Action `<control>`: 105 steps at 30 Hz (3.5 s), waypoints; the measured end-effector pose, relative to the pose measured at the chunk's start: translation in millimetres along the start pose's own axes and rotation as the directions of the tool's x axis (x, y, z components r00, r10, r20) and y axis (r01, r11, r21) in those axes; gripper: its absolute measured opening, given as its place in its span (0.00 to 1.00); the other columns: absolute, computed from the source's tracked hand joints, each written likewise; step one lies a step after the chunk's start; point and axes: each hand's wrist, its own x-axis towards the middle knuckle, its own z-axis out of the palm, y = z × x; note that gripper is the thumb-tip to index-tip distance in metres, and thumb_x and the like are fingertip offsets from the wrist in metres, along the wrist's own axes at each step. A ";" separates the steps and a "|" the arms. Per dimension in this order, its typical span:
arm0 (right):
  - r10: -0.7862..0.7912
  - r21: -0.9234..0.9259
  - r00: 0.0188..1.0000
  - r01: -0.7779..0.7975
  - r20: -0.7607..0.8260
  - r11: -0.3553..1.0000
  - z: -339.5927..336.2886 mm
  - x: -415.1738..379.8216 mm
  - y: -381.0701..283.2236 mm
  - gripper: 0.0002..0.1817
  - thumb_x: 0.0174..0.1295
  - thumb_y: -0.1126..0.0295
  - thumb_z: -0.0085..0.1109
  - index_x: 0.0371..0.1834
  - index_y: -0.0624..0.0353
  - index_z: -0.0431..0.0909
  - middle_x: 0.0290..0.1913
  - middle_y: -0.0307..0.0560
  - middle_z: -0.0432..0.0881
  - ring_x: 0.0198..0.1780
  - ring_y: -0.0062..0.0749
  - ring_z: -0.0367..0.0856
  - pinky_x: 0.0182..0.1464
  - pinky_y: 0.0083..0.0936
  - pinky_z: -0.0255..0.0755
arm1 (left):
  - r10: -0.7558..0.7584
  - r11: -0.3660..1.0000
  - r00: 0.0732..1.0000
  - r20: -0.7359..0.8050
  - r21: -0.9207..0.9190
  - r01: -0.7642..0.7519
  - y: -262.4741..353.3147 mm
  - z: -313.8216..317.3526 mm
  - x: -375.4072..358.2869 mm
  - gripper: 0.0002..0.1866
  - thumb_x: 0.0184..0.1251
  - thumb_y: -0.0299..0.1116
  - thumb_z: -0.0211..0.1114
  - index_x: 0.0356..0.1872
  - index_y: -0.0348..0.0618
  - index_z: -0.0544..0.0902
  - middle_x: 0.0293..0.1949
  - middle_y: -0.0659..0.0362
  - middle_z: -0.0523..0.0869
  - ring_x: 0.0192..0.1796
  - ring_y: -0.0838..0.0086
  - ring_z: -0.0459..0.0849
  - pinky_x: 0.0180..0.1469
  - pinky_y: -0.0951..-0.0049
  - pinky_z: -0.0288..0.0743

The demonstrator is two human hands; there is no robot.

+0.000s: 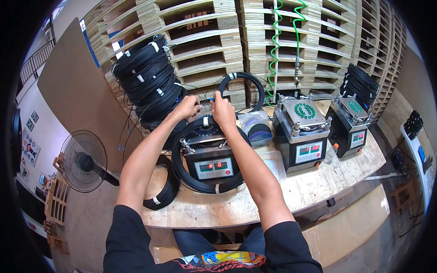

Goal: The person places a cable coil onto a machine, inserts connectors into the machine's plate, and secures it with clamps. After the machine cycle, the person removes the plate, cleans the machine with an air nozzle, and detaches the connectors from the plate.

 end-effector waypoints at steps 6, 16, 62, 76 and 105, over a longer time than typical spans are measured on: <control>0.011 0.005 0.999 -0.011 -0.046 1.000 -6.7 0.4 -4.0 0.12 0.73 0.60 0.59 0.50 0.55 0.72 0.33 0.64 0.86 0.39 0.67 0.86 0.40 0.60 0.77 | 0.114 0.973 0.877 -0.467 -0.127 -0.194 -30.9 25.2 -27.6 0.17 0.70 0.42 0.72 0.48 0.38 0.88 0.37 0.43 0.91 0.39 0.51 0.91 0.44 0.57 0.82; 0.006 0.243 1.000 -0.008 0.012 0.970 -9.7 -11.2 45.8 0.21 0.76 0.55 0.58 0.40 0.67 0.81 0.34 0.68 0.85 0.40 0.69 0.83 0.39 0.54 0.73 | -0.294 0.637 0.788 -0.540 -0.726 -0.260 -89.9 88.7 -153.1 0.27 0.87 0.53 0.47 0.57 0.40 0.84 0.53 0.53 0.88 0.48 0.69 0.89 0.47 0.71 0.82; 0.457 -0.188 0.720 -0.425 0.523 0.885 -119.5 -348.7 15.4 0.17 0.82 0.56 0.46 0.51 0.62 0.63 0.35 0.73 0.84 0.40 0.76 0.81 0.38 0.61 0.73 | -0.373 0.803 0.868 -0.327 -0.582 0.126 -68.9 267.7 -375.1 0.23 0.86 0.46 0.50 0.65 0.40 0.82 0.47 0.39 0.91 0.48 0.48 0.91 0.52 0.57 0.82; 0.367 -0.341 0.716 -0.188 0.594 0.921 -100.9 -344.6 46.1 0.22 0.71 0.54 0.64 0.40 0.67 0.76 0.30 0.67 0.85 0.36 0.66 0.86 0.37 0.55 0.79 | -0.461 0.870 0.873 -0.159 -0.274 0.410 -55.0 256.0 -364.6 0.21 0.83 0.44 0.56 0.66 0.45 0.82 0.36 0.34 0.88 0.42 0.37 0.88 0.45 0.45 0.82; 0.287 0.256 0.718 -0.545 0.634 0.798 -51.7 -45.5 49.4 0.22 0.65 0.58 0.70 0.60 0.53 0.83 0.38 0.40 0.86 0.36 0.21 0.80 0.31 0.23 0.70 | -0.013 0.893 0.884 -0.468 -0.403 -0.200 -46.4 94.2 -133.8 0.26 0.76 0.46 0.66 0.66 0.42 0.81 0.56 0.39 0.88 0.57 0.52 0.89 0.61 0.59 0.79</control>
